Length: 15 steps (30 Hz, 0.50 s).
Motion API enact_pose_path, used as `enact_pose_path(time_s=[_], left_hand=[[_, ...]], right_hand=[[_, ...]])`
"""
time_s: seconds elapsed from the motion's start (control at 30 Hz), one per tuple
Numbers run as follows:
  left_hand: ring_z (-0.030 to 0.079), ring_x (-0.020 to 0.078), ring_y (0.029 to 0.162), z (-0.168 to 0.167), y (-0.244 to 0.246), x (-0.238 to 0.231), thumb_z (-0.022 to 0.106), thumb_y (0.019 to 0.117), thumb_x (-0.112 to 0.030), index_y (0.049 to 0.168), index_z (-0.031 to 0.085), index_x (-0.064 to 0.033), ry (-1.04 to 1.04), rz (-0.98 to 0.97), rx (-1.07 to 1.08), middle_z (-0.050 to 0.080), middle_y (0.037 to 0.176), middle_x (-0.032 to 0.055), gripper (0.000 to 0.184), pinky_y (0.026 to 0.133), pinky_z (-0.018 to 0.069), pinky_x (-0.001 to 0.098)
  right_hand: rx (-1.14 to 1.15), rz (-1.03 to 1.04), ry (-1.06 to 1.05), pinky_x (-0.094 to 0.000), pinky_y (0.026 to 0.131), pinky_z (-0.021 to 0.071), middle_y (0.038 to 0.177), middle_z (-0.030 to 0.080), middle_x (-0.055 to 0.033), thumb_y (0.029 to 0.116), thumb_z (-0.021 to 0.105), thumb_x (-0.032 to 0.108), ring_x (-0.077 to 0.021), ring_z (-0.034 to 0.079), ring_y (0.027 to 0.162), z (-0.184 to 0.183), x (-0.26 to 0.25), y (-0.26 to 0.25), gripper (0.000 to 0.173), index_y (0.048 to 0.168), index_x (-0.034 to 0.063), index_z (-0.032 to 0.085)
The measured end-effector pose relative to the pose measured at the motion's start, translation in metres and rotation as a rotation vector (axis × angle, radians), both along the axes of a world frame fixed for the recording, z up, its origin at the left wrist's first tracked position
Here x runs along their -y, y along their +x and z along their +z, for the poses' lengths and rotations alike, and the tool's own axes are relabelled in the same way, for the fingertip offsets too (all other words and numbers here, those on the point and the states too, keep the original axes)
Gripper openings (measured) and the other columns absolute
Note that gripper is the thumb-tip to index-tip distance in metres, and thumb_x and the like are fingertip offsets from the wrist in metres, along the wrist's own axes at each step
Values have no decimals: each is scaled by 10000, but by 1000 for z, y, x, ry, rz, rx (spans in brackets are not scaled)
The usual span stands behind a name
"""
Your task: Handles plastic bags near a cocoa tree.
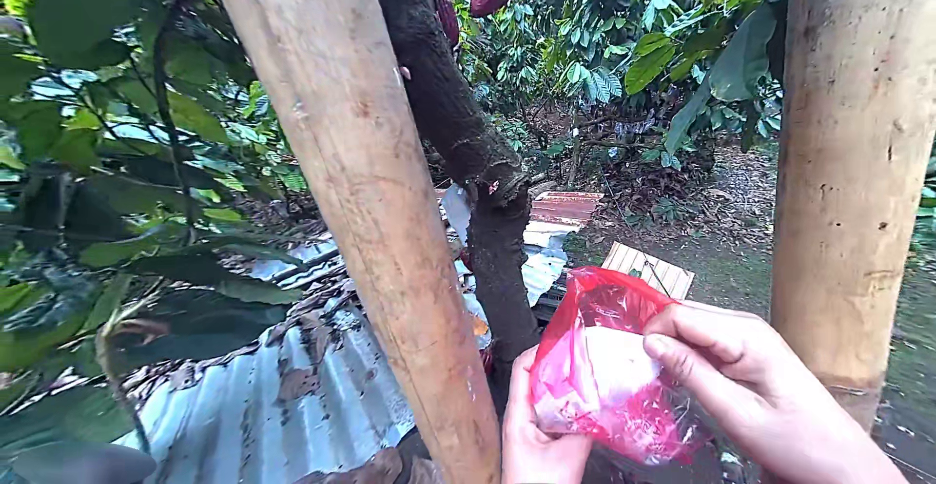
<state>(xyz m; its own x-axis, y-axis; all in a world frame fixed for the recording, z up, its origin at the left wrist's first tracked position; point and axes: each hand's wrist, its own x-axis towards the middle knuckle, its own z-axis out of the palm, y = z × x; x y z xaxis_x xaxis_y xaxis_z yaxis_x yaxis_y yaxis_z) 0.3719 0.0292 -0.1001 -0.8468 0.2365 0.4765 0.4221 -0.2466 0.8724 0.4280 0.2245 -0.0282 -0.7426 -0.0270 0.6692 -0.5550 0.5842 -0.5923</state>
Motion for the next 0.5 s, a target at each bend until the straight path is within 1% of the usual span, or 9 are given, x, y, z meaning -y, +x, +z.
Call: enact_pose_path(time_s=[0.07,0.13,0.2,0.27,0.33,0.4,0.43,0.47,0.5], left_hand=[[662,72,1081,-3,-3,0,780,672,98,1340,399,40,40,-26,-16,632,1196,41,772,945,582,266],[655,111,1129,-3,-5,1,702,684,158,1424,333,28,143,-129,15,608,1270,57,837,967,581,303],[682,132,1094,-6,-5,-1,632,729,186,1396,421,22,274,-226,94,662,1247,56,719,951,585,334],[704,117,1029,-10,-7,-3,620,780,184,1314,539,38,296,-211,141,720,1153,48,560,924,594,324],[712,97,999,-14,-9,-4,596,799,173,1258,604,43,259,-171,122,744,1093,35,477,918,592,302],[717,78,982,-15,-8,-1,596,825,155,1219,657,8,209,-209,103,760,1066,9,425,911,592,290],[716,78,993,-14,-6,1,599,833,149,1245,649,3,186,-271,105,758,1087,5,440,915,593,292],[706,88,1040,-11,-3,4,590,834,143,1324,584,7,168,-378,120,740,1155,9,508,940,587,306],[681,116,1116,-7,-2,8,582,837,120,1442,437,25,158,-522,145,687,1265,34,629,982,572,336]], right_hand=[[-12,-70,59,-146,645,475,790,644,28,1035,548,225,9,587,719,-3,1,0,258,874,90,696],[-44,-116,69,-136,645,487,803,646,18,1033,551,219,10,593,724,-5,2,2,245,885,83,691],[-57,-190,119,-139,634,495,803,654,17,1027,552,231,7,602,718,-6,3,4,241,884,96,692],[3,-216,199,-188,638,517,847,657,22,999,543,244,-21,621,748,-8,2,8,206,930,139,706],[83,-196,223,-233,698,559,965,676,10,985,542,284,-45,650,833,-6,1,13,248,1079,168,739],[136,-206,234,-293,746,577,1073,677,-21,995,579,437,-87,660,908,-2,3,18,397,1256,167,708],[147,-231,259,-326,740,581,1075,667,-32,973,610,505,-114,658,907,-2,6,18,460,1266,161,695],[142,-257,295,-347,702,579,1033,662,-40,952,636,483,-138,662,872,-4,10,17,416,1198,153,698],[111,-277,319,-342,632,563,950,652,-40,926,633,367,-143,657,794,-9,13,14,280,1076,140,700]])
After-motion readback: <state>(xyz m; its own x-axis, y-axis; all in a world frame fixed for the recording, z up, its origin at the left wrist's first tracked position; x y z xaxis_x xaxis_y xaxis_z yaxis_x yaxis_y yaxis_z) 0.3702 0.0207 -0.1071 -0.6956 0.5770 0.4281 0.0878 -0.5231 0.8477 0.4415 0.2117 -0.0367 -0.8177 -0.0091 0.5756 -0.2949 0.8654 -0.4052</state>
